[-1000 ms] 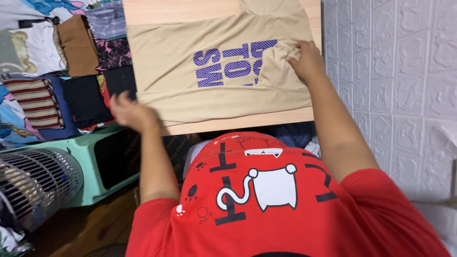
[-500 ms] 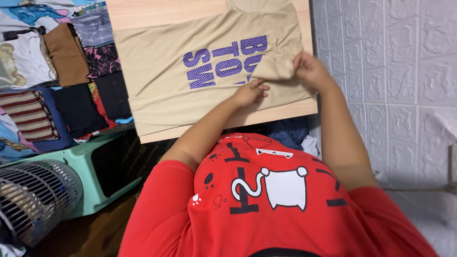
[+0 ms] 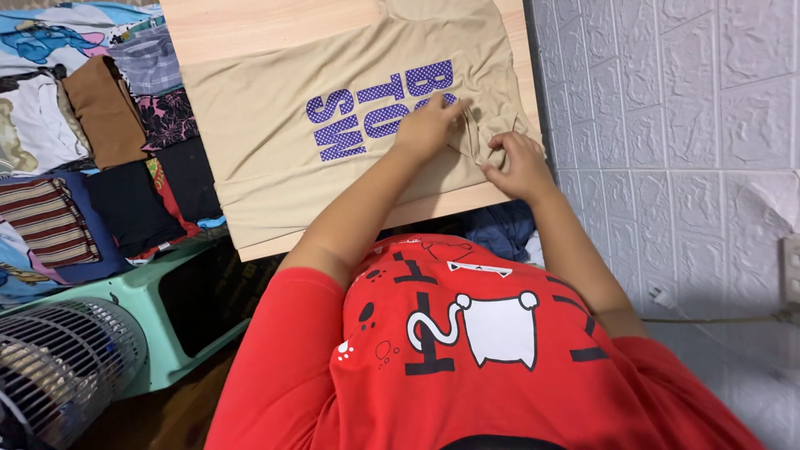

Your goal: The person folds two t-shirts on a wooden table. First, a beige t-shirt with purple text is smoothed, folded in half, then folded again into a compact rectangle and placed on a nearby pile. Next, a green and yellow t-shirt is smoothed, folded in half, and folded again before being set aside.

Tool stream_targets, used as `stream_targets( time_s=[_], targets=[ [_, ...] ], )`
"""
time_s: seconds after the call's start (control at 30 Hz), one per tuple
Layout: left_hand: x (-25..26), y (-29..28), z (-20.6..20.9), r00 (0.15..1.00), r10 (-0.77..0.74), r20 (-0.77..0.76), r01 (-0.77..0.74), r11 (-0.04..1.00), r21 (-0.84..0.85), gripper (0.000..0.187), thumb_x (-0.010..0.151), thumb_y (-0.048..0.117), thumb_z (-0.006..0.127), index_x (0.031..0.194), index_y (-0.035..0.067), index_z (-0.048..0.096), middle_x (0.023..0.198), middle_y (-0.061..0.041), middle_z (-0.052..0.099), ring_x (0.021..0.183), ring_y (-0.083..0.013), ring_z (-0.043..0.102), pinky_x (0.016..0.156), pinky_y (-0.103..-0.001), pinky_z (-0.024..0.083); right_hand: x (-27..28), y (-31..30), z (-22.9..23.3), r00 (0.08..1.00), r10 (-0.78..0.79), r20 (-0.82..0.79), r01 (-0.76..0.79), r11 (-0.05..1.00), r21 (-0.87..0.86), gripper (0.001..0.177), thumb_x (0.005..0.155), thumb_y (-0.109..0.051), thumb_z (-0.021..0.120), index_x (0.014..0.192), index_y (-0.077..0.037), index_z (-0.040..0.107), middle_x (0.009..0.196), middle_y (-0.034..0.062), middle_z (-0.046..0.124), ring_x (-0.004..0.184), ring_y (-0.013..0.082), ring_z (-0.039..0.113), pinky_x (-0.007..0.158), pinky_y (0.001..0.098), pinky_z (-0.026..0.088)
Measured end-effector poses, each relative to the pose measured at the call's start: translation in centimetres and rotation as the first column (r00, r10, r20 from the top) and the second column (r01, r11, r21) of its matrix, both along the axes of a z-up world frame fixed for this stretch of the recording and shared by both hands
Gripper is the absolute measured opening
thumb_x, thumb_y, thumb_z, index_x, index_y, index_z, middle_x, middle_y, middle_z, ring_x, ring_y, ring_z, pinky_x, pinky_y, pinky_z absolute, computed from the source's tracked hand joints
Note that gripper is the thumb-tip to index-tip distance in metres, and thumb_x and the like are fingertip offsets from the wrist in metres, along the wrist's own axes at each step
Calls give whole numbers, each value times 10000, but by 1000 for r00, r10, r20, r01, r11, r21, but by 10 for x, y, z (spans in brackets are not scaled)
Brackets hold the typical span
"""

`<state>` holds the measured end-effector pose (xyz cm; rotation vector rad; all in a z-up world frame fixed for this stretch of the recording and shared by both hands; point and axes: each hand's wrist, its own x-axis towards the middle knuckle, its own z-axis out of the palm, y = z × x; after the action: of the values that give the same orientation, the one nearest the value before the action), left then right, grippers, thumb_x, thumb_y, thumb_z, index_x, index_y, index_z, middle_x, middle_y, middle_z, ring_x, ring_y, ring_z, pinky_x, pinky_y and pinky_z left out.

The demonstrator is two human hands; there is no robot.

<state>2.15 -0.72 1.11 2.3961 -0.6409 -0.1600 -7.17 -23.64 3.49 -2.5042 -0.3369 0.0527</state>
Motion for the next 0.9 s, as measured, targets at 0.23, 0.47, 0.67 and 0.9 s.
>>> stream_targets(
  time_s=[0.23, 0.47, 0.67, 0.9],
  targets=[
    [9, 9, -16, 952, -180, 246, 164, 983, 85, 213, 864, 220, 641, 1055, 125, 643, 1107, -90, 648, 968, -295, 677, 768, -431, 550, 3, -12, -5, 988, 120, 101, -104, 983, -149, 264, 809, -107, 713, 1053, -95, 613, 1175, 97, 640, 1176, 333, 591, 1035, 469, 444],
    [-49, 40, -22, 783, -478, 399, 410, 878, 247, 260, 951, 177, 555, 1194, 110, 622, 1230, -87, 626, 1224, -292, 551, 958, -465, 438, -8, -24, -12, 978, 114, 175, -59, 954, -295, 174, 841, -18, 664, 959, -138, 618, 1212, 62, 653, 1217, 314, 591, 1053, 482, 440],
    [-69, 70, -19, 899, -364, 241, 332, 929, 163, 523, 891, 329, 602, 1396, 204, 543, 1528, -73, 490, 1464, -260, 405, 1167, -507, 332, -8, -8, -10, 954, 49, 296, -26, 996, -84, 250, 850, -118, 649, 1073, -26, 583, 1326, 205, 609, 1274, 394, 544, 1084, 492, 418],
    [-69, 167, -18, 990, 124, -65, -97, 942, 321, 746, 940, 620, 543, 1569, 240, 412, 1663, -49, 271, 1552, -288, 187, 1226, -631, 64, 37, 31, -21, 959, -262, 103, 269, 961, -59, 232, 1032, -295, 668, 1039, -64, 676, 1044, 126, 691, 982, 307, 664, 952, 508, 454]
  ],
)
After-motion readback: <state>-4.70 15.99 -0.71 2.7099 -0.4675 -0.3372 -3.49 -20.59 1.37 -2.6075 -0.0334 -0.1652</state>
